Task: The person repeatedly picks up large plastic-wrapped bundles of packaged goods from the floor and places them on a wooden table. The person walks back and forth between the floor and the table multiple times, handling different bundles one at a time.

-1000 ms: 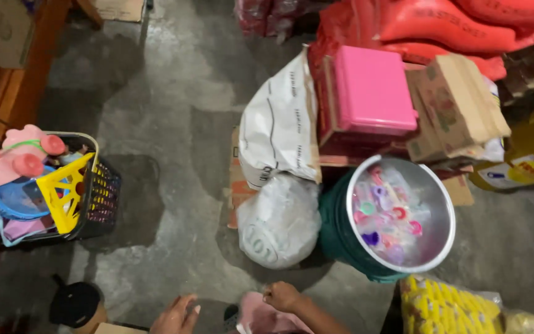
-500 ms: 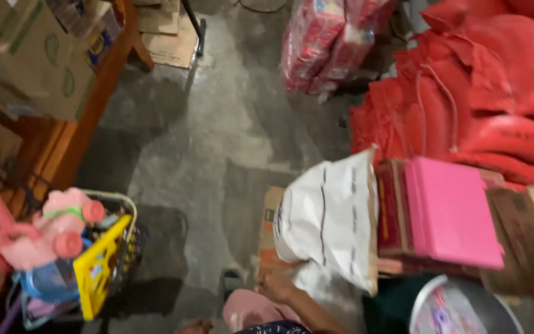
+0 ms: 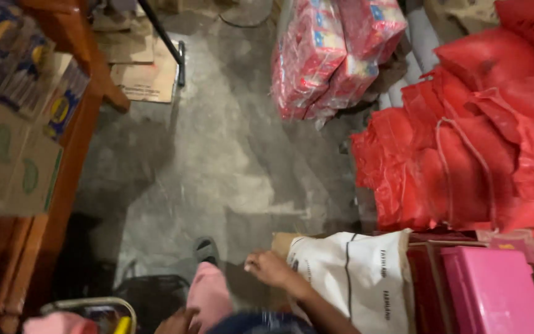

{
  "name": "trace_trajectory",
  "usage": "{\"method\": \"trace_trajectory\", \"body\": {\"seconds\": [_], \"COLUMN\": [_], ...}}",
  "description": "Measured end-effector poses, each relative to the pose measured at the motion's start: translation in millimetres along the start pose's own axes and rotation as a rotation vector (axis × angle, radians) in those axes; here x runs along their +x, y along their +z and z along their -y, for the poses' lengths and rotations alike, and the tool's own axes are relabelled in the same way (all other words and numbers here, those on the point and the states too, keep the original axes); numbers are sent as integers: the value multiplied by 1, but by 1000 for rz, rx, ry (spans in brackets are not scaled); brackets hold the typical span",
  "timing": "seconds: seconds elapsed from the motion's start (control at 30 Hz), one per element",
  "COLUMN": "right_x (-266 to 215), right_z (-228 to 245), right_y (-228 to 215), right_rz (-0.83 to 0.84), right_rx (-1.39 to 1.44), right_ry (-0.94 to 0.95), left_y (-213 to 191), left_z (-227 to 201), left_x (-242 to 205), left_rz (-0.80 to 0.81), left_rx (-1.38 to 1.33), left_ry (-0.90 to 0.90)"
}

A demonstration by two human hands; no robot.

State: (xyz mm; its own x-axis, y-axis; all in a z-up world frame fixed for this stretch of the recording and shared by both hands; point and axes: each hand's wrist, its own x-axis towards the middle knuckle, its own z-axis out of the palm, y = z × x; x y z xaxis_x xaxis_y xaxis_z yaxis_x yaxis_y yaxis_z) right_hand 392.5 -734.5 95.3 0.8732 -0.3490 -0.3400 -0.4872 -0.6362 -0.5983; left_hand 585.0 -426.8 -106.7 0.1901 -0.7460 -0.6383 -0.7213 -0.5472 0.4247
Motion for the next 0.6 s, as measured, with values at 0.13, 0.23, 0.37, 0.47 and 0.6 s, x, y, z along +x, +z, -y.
{"method": "trace_trajectory", "body": {"seconds": [0.13, 0.23, 0.37, 0.47, 0.6], "right_x": [83, 142, 196, 246, 339], "right_z": [-5, -1, 33, 15, -35], "right_y": [-71, -136, -246, -298, -364], "right_rz": [28, -32, -242, -412, -396], "right_rx": [27, 101, 218, 314, 182], "right_ry": [131, 203, 213, 142, 79], "left_y": [-98, -231, -469, -546, -588], "left_z": [44, 7, -123, -168, -188], "left_x": [124, 167, 167, 224, 336], "left_rz": [-257, -231, -133, -167, -295], "left_rx": [-48, 77, 135, 106, 16], "left_ry": [291, 207, 222, 409, 629]}}
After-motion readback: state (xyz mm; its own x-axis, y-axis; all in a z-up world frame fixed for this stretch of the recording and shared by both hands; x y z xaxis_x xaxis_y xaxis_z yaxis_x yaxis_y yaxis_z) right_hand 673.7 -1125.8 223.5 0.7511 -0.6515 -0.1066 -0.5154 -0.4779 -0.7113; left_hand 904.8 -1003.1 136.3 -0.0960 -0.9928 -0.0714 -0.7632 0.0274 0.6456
